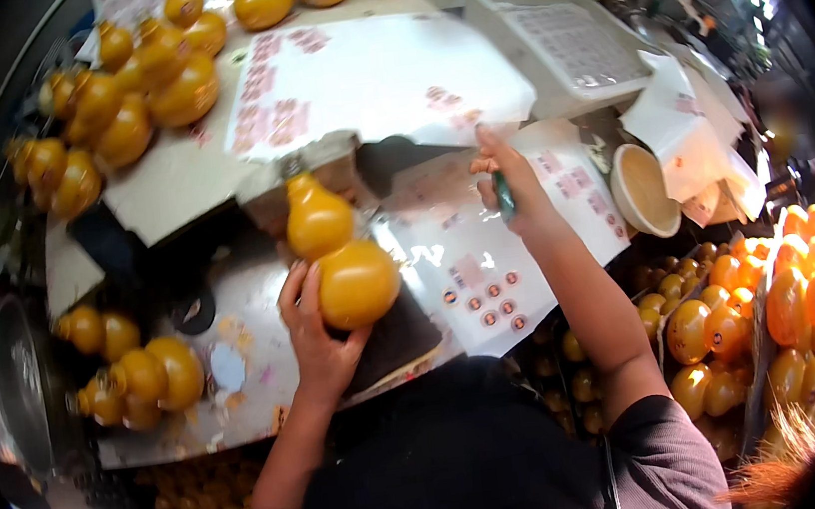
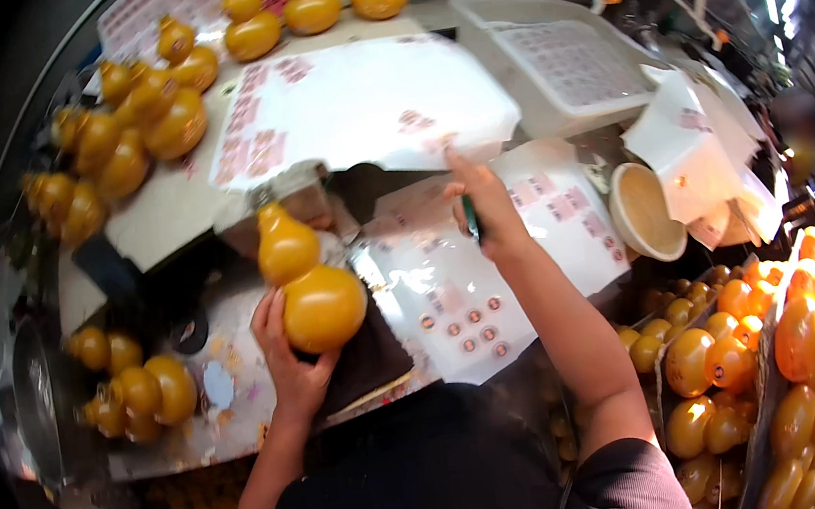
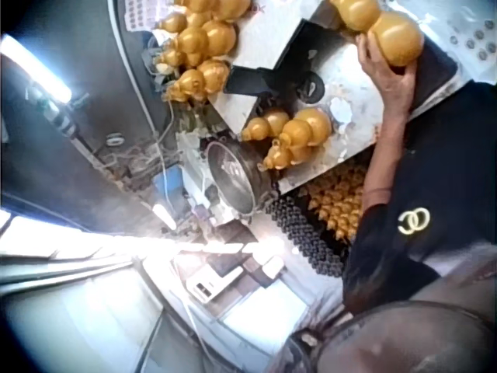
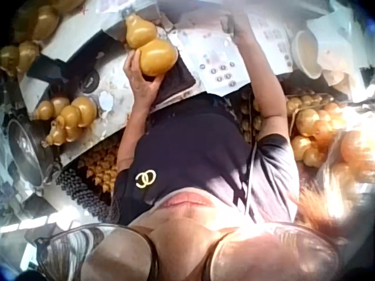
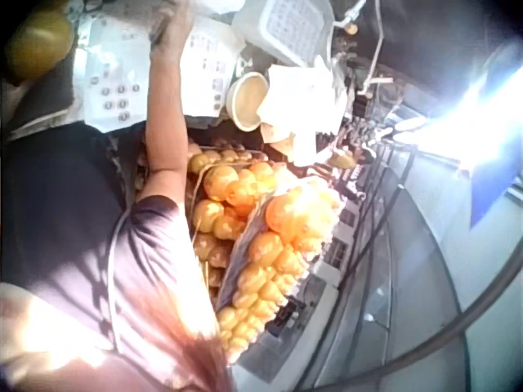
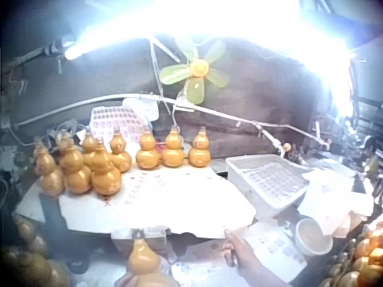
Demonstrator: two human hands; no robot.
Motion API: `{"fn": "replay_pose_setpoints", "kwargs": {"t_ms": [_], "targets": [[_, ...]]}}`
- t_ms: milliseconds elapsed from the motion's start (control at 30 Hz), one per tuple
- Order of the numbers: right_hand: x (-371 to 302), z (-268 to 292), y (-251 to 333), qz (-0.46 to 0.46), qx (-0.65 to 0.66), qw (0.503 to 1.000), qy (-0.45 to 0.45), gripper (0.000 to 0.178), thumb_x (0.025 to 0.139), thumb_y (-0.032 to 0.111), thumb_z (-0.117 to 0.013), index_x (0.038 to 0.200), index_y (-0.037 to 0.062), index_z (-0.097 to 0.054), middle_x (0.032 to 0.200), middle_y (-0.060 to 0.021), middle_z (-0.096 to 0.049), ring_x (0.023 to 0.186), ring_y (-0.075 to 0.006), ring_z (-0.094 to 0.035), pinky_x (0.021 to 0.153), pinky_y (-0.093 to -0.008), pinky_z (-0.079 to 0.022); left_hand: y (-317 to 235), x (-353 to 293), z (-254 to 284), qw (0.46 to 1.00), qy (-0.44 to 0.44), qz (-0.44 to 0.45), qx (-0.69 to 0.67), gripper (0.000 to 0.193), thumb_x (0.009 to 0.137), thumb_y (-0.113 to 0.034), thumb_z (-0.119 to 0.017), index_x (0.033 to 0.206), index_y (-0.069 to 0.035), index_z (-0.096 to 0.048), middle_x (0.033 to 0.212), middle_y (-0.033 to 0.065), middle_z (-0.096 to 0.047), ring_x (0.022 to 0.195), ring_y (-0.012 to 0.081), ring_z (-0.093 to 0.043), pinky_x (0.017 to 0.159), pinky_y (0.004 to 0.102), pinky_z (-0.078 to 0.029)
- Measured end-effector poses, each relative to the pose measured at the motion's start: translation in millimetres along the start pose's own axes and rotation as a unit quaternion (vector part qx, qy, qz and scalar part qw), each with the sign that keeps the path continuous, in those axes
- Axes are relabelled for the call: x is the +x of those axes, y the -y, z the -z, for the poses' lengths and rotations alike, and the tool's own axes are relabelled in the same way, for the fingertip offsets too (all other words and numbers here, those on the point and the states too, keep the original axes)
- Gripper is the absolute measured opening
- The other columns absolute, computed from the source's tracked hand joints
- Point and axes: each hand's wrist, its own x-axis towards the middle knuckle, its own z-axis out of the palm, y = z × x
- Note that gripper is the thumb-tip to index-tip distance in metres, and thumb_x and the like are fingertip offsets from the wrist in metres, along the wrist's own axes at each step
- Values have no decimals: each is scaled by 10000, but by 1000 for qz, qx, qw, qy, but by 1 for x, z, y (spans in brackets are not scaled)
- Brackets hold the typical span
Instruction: The person applies small round stickers to yellow gourd-shaped objects and rubs them with a green tool. They handle the gourds one at a time, placing stickers on the upper and lower sections, then smoothing them with the tool before setting the gourds aside.
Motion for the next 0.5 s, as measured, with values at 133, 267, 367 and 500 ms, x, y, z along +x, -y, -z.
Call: {"fn": "replay_pose_setpoints", "kwargs": {"t_ms": [133,267,367,500], "targets": [[42,-8,-14,-10,64,995,-82,467,752,506,-747,806,100,-524,641,-25,-494,389,-79,-394,343,-235,-300,0,1,3,1000,22,-1,-9,878,617,-79,-795,1382,-80,-365,1343,181,-381,1250,366,-389,1063,434,-326],[32,6,-32,15,116,992,-44,245,809,264,-731,796,95,-554,618,11,-501,394,-79,-402,359,-216,-296,-2,-2,11,999,34,12,4,923,664,-117,-807,1432,-86,-296,1363,180,-342,1261,355,-380,1062,416,-336],[1,11,-29,50,75,994,-64,186,830,215,-703,794,110,-554,612,26,-505,405,-68,-409,365,-205,-301,-2,-6,14,999,33,40,-5,954,679,-135,-810,1454,-88,-257,1366,180,-332,1266,354,-374,1062,413,-338],[-38,0,-9,88,-71,994,1,168,851,218,-683,811,107,-563,610,38,-497,438,-39,-415,394,-186,-309,0,-5,14,998,47,44,-17,1003,667,-175,-822,1469,-87,-225,1379,185,-332,1279,344,-365,1075,410,-313]]}}
